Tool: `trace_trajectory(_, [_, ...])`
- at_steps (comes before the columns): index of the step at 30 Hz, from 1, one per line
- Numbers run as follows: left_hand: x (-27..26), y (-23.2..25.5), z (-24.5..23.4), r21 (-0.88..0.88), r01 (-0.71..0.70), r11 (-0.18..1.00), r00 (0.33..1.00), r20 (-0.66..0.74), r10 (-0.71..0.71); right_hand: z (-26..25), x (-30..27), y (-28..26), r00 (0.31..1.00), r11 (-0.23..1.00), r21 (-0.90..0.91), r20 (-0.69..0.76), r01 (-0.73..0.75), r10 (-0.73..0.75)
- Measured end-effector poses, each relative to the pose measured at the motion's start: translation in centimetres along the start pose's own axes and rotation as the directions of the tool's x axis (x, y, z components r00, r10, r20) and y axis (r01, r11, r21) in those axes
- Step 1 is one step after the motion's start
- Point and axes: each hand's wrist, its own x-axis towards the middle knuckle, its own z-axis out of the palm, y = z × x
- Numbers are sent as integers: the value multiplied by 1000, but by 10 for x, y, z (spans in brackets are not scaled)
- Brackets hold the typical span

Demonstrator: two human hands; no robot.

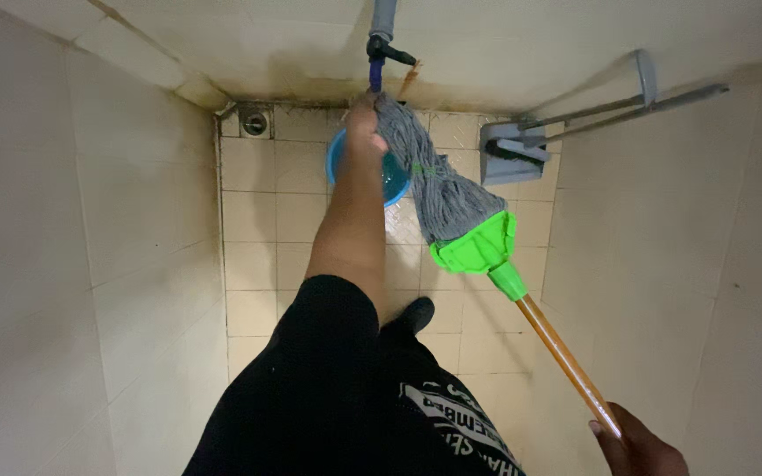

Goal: The person mops a tiled floor in a small room. They dip a mop into a blue bucket, wring it out, and then mop the floor in a systematic manner.

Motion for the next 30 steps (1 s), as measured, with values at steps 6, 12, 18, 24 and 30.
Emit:
trace_trajectory(6, [2, -11, 7, -241, 27, 970, 982, 186, 18, 12, -2, 13, 998, 999, -35, -59, 30, -32])
trace_trajectory(12, [0, -8, 11, 64, 18, 998, 1000, 7, -19, 10, -6, 1, 999, 998, -61, -39, 14, -16])
trace_trajectory(18, [-7, -8, 8, -174, -4, 985, 967, 249, 47, 13, -10, 10, 996, 998, -35, -75, 53, -56])
trace_trajectory(24, [-21, -3, 2, -376, 127, 918, 949, 316, -2, 9, -17, -10, 985, 967, 226, -155, 116, -82])
trace_trajectory(30, [-32, -20, 1, -446, 103, 889, 957, 287, 34, -11, -10, -89, 999, 999, -21, -39, -38, 37])
